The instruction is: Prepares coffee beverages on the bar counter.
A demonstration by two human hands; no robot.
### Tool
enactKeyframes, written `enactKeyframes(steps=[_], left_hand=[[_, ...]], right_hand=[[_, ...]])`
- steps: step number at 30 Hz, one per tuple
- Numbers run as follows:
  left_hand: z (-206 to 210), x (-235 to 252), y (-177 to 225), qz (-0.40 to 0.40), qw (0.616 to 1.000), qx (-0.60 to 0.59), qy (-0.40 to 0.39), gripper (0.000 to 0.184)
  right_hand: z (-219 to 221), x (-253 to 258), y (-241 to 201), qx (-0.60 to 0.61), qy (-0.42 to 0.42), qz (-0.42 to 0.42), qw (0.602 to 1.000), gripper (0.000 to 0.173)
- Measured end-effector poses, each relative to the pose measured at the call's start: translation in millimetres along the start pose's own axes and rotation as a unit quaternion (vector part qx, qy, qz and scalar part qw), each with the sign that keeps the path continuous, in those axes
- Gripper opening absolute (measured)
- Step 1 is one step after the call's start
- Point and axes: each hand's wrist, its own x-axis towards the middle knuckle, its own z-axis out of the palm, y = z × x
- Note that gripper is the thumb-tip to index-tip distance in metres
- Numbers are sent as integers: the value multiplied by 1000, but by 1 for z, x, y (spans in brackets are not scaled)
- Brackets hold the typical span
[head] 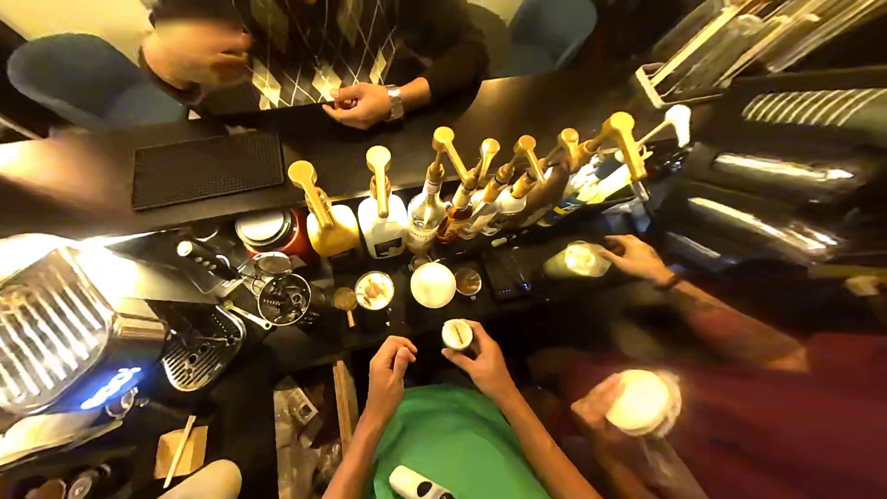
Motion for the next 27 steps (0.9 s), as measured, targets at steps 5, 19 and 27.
enactKeyframes(steps=[5, 19, 27], left_hand=[[-15, 2, -48, -4, 983, 143, -113, 21], [-27, -20, -90, -52, 940, 258, -217, 9], [-17, -31, -87, -135, 924, 307, -183, 23]], right_hand=[[-39, 26, -2, -71, 128, -27, 989, 60], [-97, 158, 13, -217, 333, 78, 915, 67], [-119, 224, 43, -210, 422, 172, 865, 69]])
